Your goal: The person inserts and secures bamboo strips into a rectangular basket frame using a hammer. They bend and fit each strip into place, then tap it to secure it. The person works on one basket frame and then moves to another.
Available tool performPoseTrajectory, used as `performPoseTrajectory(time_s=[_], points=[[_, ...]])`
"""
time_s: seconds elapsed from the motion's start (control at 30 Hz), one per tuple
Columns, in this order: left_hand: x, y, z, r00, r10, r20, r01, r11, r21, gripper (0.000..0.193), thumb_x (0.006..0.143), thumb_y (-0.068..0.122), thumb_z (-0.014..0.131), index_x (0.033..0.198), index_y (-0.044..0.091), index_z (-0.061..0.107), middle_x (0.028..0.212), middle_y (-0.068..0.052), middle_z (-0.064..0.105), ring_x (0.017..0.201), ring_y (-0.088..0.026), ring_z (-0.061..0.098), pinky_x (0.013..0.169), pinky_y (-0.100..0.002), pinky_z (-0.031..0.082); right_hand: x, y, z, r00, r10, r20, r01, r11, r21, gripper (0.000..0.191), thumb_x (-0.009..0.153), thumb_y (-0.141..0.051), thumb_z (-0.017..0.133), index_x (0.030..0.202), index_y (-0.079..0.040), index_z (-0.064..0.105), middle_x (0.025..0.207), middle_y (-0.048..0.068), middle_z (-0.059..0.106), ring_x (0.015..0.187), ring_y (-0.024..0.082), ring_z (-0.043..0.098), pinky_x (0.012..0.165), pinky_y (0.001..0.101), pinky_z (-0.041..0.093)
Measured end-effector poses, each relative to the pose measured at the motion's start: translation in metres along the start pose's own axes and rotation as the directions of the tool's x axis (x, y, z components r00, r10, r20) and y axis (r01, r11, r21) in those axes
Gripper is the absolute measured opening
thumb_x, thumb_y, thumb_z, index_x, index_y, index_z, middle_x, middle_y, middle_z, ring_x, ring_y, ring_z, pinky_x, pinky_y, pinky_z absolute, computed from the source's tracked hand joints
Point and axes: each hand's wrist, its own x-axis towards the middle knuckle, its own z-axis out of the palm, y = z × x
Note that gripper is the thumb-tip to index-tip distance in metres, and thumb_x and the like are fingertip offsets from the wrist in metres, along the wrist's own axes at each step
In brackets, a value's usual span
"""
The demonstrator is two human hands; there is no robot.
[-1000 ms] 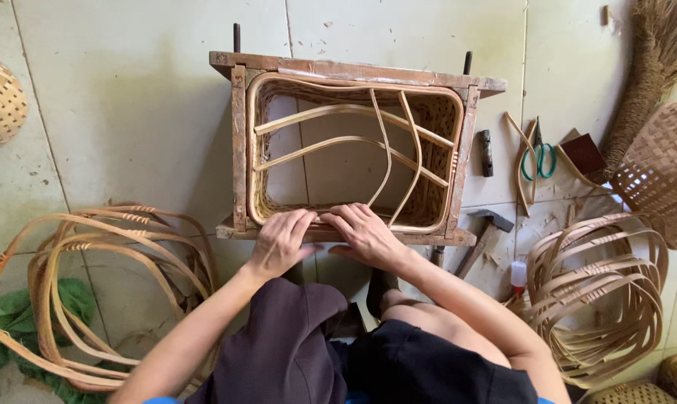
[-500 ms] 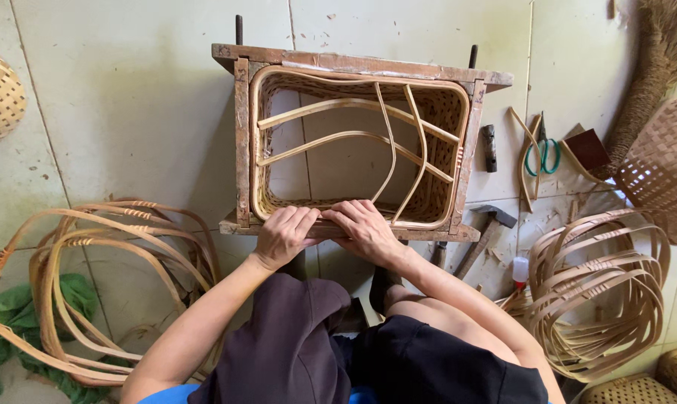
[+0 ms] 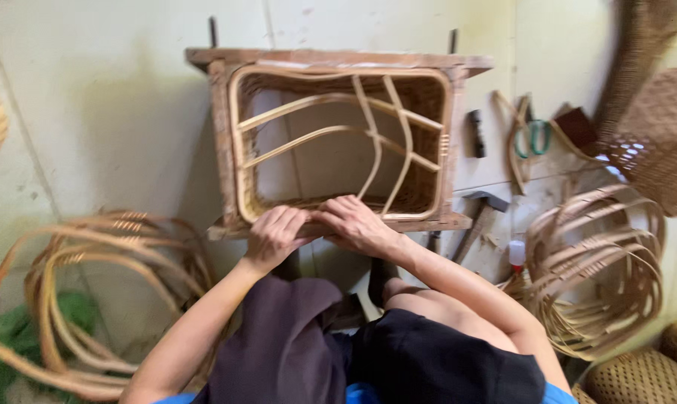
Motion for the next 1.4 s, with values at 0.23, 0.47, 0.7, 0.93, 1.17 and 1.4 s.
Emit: performPoseTrajectory(time_s=[0.23, 0.47, 0.7, 0.93, 1.17, 1.4], points=[[0.004, 0.023, -0.009, 0.994, -0.094, -0.052, 0.095, 0.995, 0.019, 0.055, 0.067, 0.042, 0.089, 0.108, 0.011, 0.069, 0.102, -0.006, 0.069, 0.094, -0.028, 0.067, 0.082, -0.043, 0.054, -0.06, -0.077, -0.191, 0.866, -0.085, -0.492, 0.46, 0.521, 0.719, 0.037, 0.094, -0.026, 0.073, 0.124, -0.006, 0.065, 0.118, 0.012, 0.061, 0.107, 0.029, 0.059, 0.094, 0.0407, 0.048], [-0.011, 0.035, -0.005, 0.99, -0.139, -0.002, 0.139, 0.99, 0.011, 0.051, 0.068, 0.037, 0.091, 0.106, 0.011, 0.069, 0.099, -0.006, 0.068, 0.091, -0.029, 0.066, 0.082, -0.043, 0.054, -0.102, -0.119, -0.192, 0.595, -0.274, -0.755, 0.792, 0.044, 0.608, 0.025, 0.103, -0.028, 0.064, 0.113, -0.005, 0.066, 0.105, 0.011, 0.064, 0.096, 0.025, 0.059, 0.089, 0.0395, 0.048], [-0.02, 0.057, 0.009, 0.973, -0.23, 0.005, 0.23, 0.973, 0.028, 0.053, 0.064, 0.035, 0.092, 0.104, 0.012, 0.067, 0.1, -0.006, 0.069, 0.093, -0.029, 0.066, 0.083, -0.044, 0.054, -0.13, -0.072, -0.185, 0.544, -0.154, -0.825, 0.837, 0.172, 0.52, 0.031, 0.112, -0.03, 0.055, 0.101, -0.004, 0.067, 0.092, 0.01, 0.066, 0.086, 0.022, 0.059, 0.084, 0.0382, 0.048], [-0.007, 0.05, 0.005, 0.983, -0.18, -0.021, 0.179, 0.982, -0.054, 0.058, 0.059, 0.032, 0.09, 0.11, 0.013, 0.069, 0.108, -0.006, 0.067, 0.095, -0.029, 0.065, 0.085, -0.044, 0.053, -0.107, 0.22, -0.159, 0.405, 0.237, -0.883, -0.627, 0.775, -0.079, 0.032, 0.104, -0.03, 0.061, 0.114, -0.001, 0.065, 0.106, 0.014, 0.068, 0.096, 0.028, 0.062, 0.085, 0.0404, 0.049], [-0.001, 0.039, 0.008, 0.981, -0.19, 0.034, 0.192, 0.976, -0.104, 0.06, 0.064, 0.033, 0.09, 0.113, 0.011, 0.066, 0.096, -0.007, 0.062, 0.092, -0.03, 0.063, 0.083, -0.045, 0.052, -0.121, 0.261, -0.11, 0.589, 0.487, -0.645, -0.807, 0.33, -0.489, 0.005, 0.098, -0.017, 0.061, 0.101, -0.013, 0.063, 0.1, 0.009, 0.066, 0.1, 0.03, 0.064, 0.086, 0.0467, 0.051], [-0.002, 0.027, 0.009, 0.997, -0.079, 0.013, 0.08, 0.988, -0.134, 0.064, 0.061, 0.03, 0.089, 0.116, 0.01, 0.065, 0.104, -0.01, 0.063, 0.097, -0.032, 0.063, 0.084, -0.045, 0.052, -0.092, 0.227, -0.193, 0.688, 0.261, -0.677, -0.703, 0.468, -0.535, 0.016, 0.104, -0.003, 0.051, 0.115, -0.01, 0.06, 0.092, 0.006, 0.063, 0.075, 0.022, 0.063, 0.063, 0.0353, 0.052]])
